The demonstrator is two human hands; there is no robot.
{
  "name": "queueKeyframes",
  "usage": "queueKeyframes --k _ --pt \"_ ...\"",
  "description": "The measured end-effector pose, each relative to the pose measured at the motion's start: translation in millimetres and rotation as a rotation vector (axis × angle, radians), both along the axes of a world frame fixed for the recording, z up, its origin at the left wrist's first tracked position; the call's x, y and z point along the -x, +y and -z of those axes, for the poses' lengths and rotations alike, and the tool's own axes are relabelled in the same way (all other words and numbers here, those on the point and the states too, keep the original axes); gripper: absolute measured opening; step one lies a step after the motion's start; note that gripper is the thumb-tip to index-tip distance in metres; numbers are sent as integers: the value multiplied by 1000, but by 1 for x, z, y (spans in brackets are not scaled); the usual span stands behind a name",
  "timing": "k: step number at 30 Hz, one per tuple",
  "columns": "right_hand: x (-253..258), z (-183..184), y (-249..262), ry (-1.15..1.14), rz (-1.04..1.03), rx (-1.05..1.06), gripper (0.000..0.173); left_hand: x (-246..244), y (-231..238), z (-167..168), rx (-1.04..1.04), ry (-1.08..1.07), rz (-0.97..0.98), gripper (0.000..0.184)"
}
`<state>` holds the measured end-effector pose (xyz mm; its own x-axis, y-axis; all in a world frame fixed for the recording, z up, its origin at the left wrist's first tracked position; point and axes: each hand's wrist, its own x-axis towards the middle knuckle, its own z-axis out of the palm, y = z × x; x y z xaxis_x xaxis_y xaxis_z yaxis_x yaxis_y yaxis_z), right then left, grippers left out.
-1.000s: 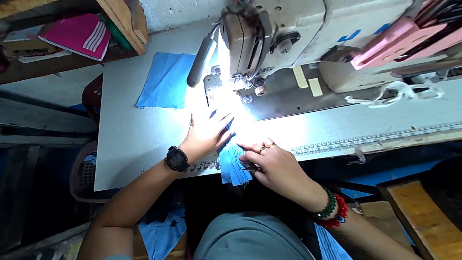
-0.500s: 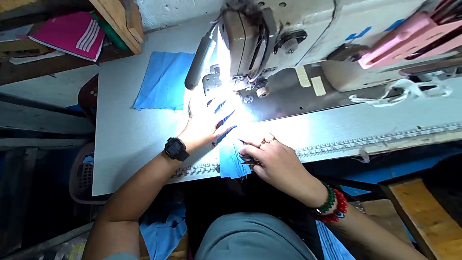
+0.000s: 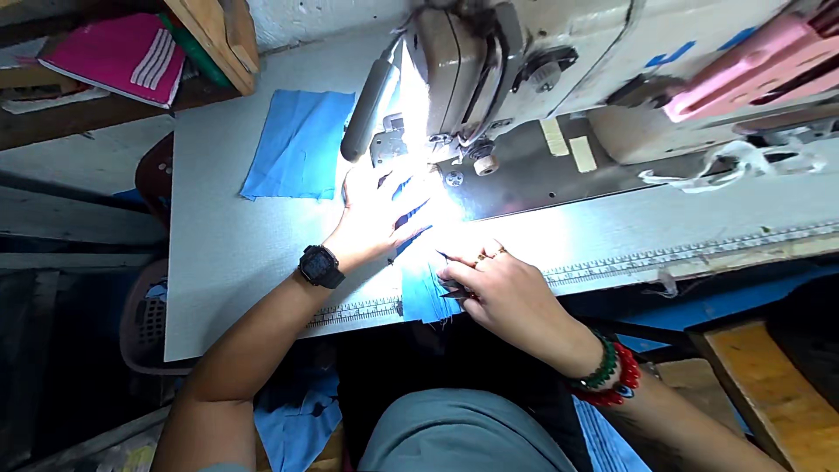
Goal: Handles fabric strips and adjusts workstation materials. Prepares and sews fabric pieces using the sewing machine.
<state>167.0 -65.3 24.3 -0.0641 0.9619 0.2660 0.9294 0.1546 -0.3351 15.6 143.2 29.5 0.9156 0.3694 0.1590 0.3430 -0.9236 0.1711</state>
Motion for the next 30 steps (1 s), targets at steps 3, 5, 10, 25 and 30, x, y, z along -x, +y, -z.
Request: queueKeyframes --k 3,5,10,25,30 --pt "0 0 0 2 -1 4 28 0 1 1 32 -19 7 50" --pt "0 -1 2 2 -2 7 29 -1 3 1 36 -24 8 50" --pt "-1 -2 3 0 -1 29 28 -2 5 3 9 -43 1 49" --pt "-14 26 -54 172 -80 -100 42 52 -96 4 72 -173 324 25" --pt "-14 33 -58 144 -95 -149 42 56 -100 11 45 -211 302 25"
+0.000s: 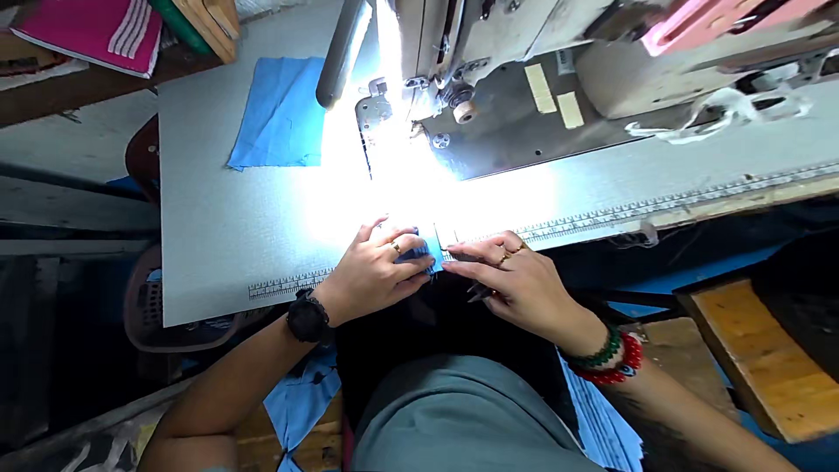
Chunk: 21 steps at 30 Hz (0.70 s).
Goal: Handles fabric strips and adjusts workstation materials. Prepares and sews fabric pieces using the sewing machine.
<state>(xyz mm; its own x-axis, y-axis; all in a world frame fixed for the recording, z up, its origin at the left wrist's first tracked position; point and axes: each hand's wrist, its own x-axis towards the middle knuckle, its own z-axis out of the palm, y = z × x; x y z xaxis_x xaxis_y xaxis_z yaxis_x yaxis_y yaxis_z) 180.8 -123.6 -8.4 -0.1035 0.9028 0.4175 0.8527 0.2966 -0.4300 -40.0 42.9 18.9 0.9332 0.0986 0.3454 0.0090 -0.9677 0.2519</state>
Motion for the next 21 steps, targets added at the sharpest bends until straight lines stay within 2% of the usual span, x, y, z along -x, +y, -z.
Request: queueKeyframes --k 9,21 --pt "4 -18 7 -168 -29 52 38 -3 -3 -5 -38 -24 73 22" --pt "-14 -34 78 -291 7 33 31 -29 67 -10 18 4 68 21"
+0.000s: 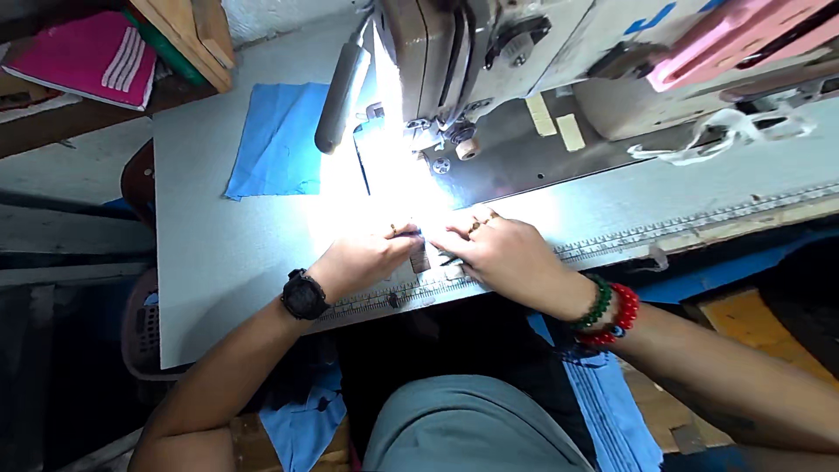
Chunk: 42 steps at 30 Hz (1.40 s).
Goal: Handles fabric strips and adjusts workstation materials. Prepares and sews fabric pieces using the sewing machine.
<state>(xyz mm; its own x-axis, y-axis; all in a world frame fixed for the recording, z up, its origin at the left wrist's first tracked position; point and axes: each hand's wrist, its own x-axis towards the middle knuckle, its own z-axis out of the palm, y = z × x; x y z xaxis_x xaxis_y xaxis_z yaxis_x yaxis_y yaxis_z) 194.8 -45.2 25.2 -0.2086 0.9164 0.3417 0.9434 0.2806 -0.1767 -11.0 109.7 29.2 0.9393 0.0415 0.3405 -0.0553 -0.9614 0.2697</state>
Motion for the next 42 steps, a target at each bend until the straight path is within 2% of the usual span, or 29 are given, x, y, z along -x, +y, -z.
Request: queueKeyframes --k 6,9,11,13,15,17,19,21,24,27,28,30,32,35,36,40,42 --pt "-13 0 34 -69 35 3 22 -14 34 -3 48 -9 -22 22" --pt "-16 -2 46 0 84 29 19 -22 52 -1 25 -17 -41 19" --pt "-16 -10 43 98 165 124 19 -27 64 -1 13 3 -67 19" --pt "-17 -15 39 149 229 158 26 -32 75 1 -15 11 -92 21" --pt "-16 -14 37 140 251 146 29 -36 86 0 -40 -16 -110 22" --pt "-16 -9 32 113 243 98 23 -40 93 0 -31 -41 -138 22" --pt "-20 -6 21 74 235 67 27 -44 94 -4 4 -41 -188 22" --pt "-22 -10 4 133 287 113 33 -53 92 -13 77 -43 -304 24" --pt "-18 -15 -21 277 373 208 36 -75 91 -30 174 -9 -698 28" --pt "-8 -18 -32 320 345 284 49 -103 90 -46 247 285 -988 64" --pt "-4 -18 -33 320 313 291 46 -111 86 -45 317 288 -1052 65" --pt "1 -15 -33 318 258 273 34 -119 78 -40 448 125 -1144 52" --pt "6 -12 -29 318 236 246 30 -111 87 -40 527 -99 -1112 45" --pt "19 -12 -15 266 216 213 23 -76 133 -23 543 -593 -1136 39" --pt "26 -13 -6 240 198 196 20 -60 133 -24 578 -703 -1114 40" --pt "56 -21 44 219 128 96 6 -20 84 -38 715 -886 -1015 36" --pt "65 -17 62 388 154 131 13 -12 60 -38 759 -928 -1000 31"
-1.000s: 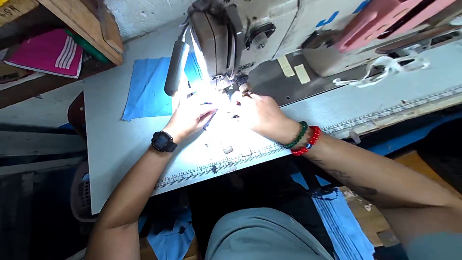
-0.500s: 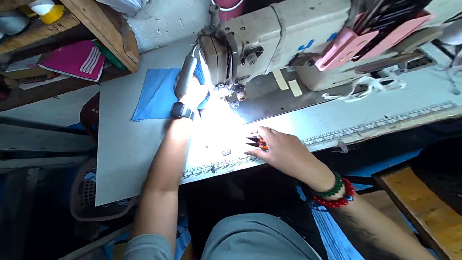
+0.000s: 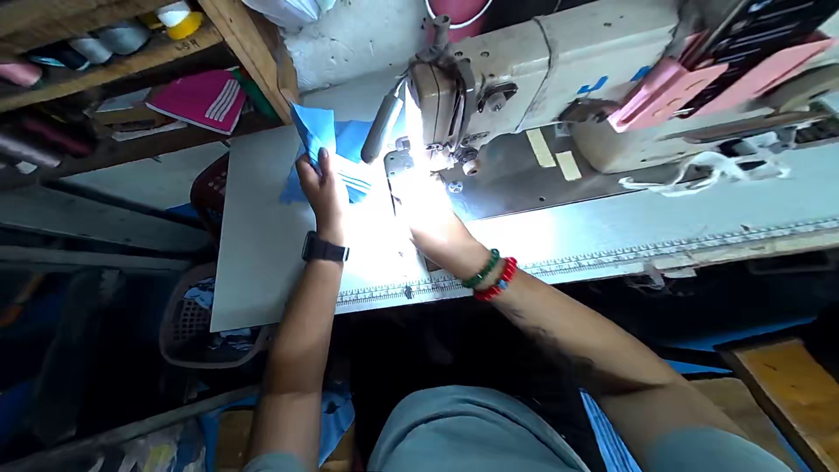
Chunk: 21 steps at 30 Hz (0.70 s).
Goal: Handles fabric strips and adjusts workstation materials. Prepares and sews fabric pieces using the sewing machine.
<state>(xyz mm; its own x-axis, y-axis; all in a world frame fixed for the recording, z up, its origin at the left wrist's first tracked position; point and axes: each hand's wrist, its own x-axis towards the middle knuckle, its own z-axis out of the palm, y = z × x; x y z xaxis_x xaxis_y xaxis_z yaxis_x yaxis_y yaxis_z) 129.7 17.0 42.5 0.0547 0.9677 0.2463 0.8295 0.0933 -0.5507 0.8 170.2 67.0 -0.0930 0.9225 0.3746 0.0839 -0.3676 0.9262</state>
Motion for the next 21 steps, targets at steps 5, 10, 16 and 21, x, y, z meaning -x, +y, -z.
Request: queueKeyframes --k 5,10,16,21 --pt "3 5 16 290 84 126 28 17 -32 2 128 -325 71 34" --pt "-17 -13 -4 590 -13 191 30 59 -85 1 586 -681 687 38" --pt "-18 -7 -29 1350 -102 416 53 46 -136 14 897 -843 1000 34" --pt "-19 -21 -28 1429 103 266 14 58 -172 18 979 -584 1010 30"
